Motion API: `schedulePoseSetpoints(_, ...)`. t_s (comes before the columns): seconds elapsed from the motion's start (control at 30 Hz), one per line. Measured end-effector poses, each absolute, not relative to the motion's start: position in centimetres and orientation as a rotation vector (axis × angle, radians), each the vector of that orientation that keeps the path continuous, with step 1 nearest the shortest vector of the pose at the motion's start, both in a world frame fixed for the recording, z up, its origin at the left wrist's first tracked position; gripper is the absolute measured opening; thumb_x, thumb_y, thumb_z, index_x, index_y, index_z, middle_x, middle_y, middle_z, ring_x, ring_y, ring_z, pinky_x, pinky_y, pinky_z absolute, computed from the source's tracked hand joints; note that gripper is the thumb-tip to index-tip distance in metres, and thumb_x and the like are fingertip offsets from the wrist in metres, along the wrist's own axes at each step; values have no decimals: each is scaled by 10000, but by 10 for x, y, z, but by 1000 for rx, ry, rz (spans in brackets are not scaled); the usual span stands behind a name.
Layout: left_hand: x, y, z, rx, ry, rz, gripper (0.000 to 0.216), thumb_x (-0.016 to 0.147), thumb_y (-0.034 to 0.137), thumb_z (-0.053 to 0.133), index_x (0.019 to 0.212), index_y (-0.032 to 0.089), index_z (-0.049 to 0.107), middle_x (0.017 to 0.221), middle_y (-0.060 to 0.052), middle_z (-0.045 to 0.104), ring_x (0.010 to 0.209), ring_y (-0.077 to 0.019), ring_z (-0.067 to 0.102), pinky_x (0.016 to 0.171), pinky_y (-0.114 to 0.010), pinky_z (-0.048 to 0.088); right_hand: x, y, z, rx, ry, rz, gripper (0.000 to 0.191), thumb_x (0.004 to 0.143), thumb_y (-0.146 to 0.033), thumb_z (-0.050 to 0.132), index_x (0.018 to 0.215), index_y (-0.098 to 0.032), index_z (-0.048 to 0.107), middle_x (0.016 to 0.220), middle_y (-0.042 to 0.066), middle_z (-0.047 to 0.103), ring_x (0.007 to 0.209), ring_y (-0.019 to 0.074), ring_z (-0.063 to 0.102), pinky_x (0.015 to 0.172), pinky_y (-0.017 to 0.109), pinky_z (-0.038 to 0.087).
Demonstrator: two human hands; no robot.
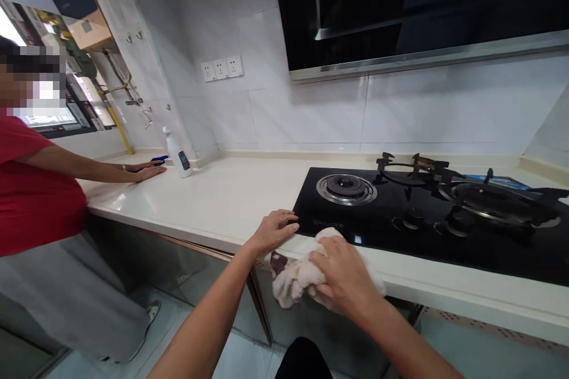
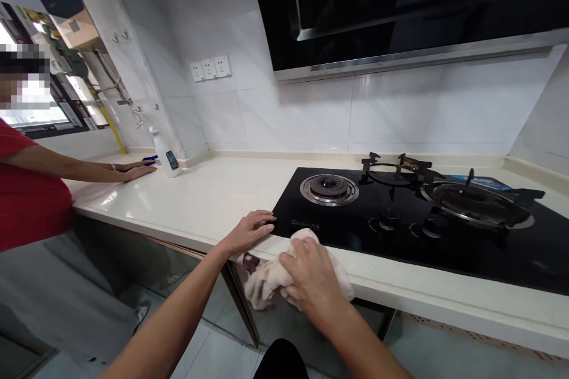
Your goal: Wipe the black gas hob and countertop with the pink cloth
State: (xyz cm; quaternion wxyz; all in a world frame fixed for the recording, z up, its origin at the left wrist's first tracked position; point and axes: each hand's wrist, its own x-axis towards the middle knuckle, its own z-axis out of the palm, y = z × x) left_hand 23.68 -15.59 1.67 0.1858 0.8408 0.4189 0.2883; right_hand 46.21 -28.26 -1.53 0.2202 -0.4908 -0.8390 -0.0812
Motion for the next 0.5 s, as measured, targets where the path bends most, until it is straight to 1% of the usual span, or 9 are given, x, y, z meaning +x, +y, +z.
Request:
schedulePoseSetpoints(0.13, 236, -158, 20, 2371, 1202, 743, 420, 935, 542, 587, 1224, 288, 756, 1425, -65, 648, 1312, -293, 584, 1083, -433, 503, 551, -313, -31, -1401, -2179, -276, 472, 711, -268, 818, 1165, -281, 688, 1366, 111, 608, 1246, 354, 526, 1033, 511, 461)
schedulePoseSetpoints(0.23, 235, -157, 21, 2349, 1209, 725, 427, 940, 556, 578, 1242, 303, 744, 1444, -58, 634, 1319, -299, 579, 1061, -430, 520, 619, -337, -38, -1496, -2084, -285, 431, 714, -293, 776, 1139, -285, 705, 1338, 98, 632, 1240, 347, 546, 1044, 513, 469)
schedulePoseSetpoints(0.37, 235, -155, 20, 2324, 1212, 743, 448, 924, 575, 583, 1218, 281, 749, 1430, -69, 642, 1347, -305, 561, 1114, -454, 488, 690, -361, -47, -1625, -1957, -202, 392, 715, -398, 754, 1100, -329, 721, 1297, 85, 661, 1242, 366, 572, 1064, 558, 469)
schedulePoseSetpoints(0.5, 236, -153, 19, 2324, 1224, 763, 466, 919, 585, 572, 1211, 270, 753, 1409, -76, 659, 1346, -306, 566, 1152, -472, 461, 717, -370, -48, -1637, -1790, -46, 368, 702, -394, 715, 1069, -367, 714, 1273, 82, 682, 1253, 384, 601, 1061, 549, 500)
